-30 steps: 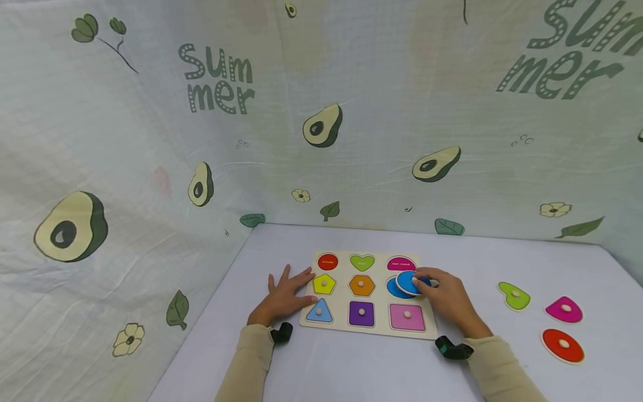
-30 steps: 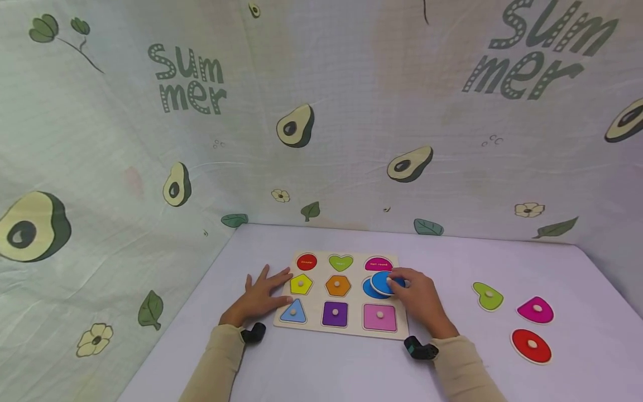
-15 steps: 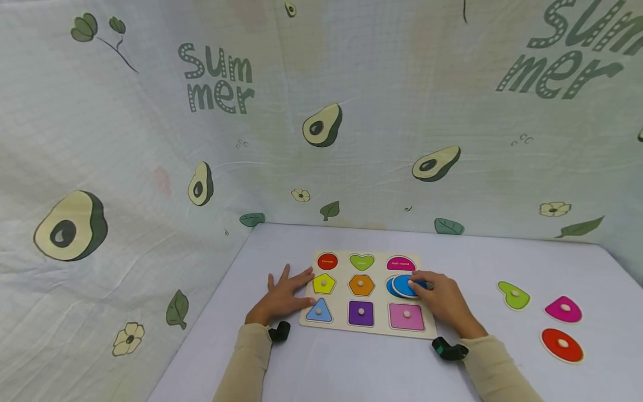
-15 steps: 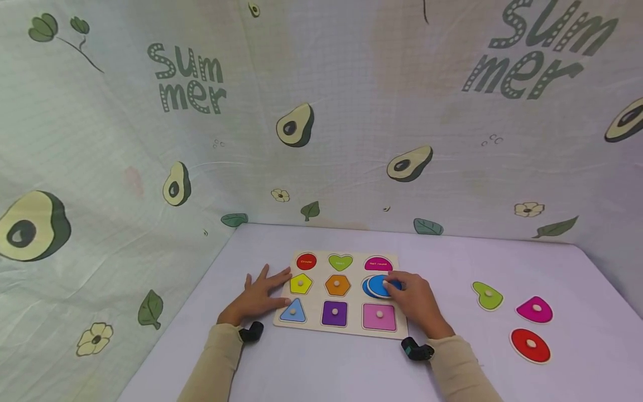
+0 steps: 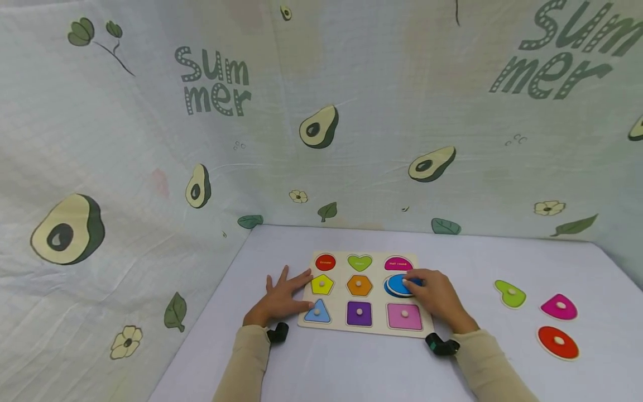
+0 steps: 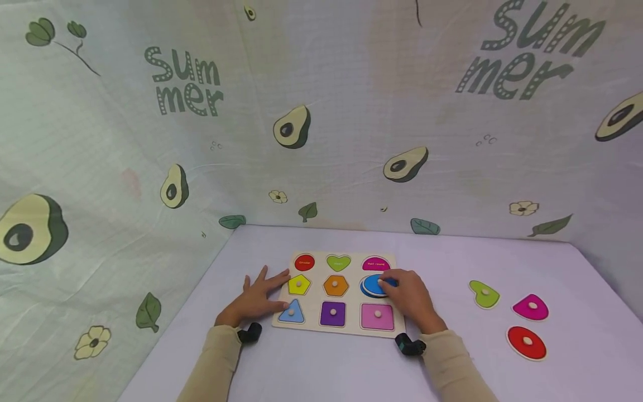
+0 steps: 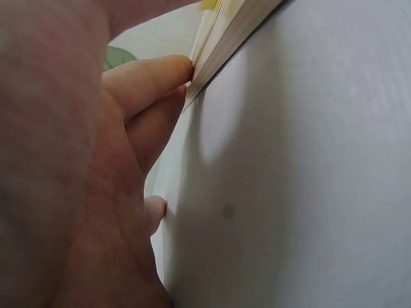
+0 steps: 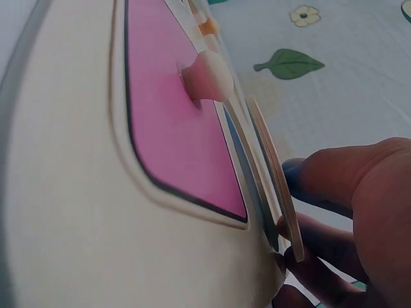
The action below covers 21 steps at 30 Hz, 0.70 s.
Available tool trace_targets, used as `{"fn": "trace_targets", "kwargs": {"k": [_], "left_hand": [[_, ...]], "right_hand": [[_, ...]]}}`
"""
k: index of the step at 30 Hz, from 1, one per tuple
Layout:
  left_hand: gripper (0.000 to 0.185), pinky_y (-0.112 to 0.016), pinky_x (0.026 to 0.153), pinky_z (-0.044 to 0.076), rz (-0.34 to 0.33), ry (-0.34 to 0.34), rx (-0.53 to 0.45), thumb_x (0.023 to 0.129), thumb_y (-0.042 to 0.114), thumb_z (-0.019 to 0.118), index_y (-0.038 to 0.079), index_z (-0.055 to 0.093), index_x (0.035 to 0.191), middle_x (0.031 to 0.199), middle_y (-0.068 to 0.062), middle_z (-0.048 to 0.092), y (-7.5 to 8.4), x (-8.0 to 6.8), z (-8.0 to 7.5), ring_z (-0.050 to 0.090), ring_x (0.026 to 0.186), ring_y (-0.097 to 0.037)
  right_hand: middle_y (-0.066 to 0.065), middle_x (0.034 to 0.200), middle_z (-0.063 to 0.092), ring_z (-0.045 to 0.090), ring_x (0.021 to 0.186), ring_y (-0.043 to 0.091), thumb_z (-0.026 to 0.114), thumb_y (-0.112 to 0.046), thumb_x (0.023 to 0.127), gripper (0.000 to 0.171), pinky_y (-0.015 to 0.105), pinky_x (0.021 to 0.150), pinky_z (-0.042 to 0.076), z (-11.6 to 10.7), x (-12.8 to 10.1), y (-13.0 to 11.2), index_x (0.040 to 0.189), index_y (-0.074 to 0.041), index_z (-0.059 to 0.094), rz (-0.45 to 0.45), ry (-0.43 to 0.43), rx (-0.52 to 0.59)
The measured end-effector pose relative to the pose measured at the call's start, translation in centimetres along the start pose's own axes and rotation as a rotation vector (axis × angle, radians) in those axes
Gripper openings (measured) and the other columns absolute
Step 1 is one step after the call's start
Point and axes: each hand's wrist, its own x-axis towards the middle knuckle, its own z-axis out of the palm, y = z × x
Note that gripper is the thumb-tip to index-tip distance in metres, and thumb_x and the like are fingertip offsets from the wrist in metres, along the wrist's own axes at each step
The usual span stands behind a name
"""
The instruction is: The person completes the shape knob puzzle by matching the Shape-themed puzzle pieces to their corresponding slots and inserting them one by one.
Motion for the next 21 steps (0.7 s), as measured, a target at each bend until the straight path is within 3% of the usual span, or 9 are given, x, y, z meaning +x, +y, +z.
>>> {"fn": "trace_targets", "kwargs": {"k": [21], "left_hand": [[0.085,-0.070,0.110,-0.017,0.005,0.014,0.007,0.078,0.060,0.074,0.030,0.046,0.152,0.160,0.012,0.035,-0.19,0.26,0.14,-0.002,0.152,-0.039]], "right_hand": [[0.016,0.119,0.069,0.059,0.109,0.037,0.075,-0.025,0.092,0.024,0.056,0.092,0.051,0.43,0.47,-0.78,0.110,-0.008,0.076,-0.036,-0.017,-0.158]]}}
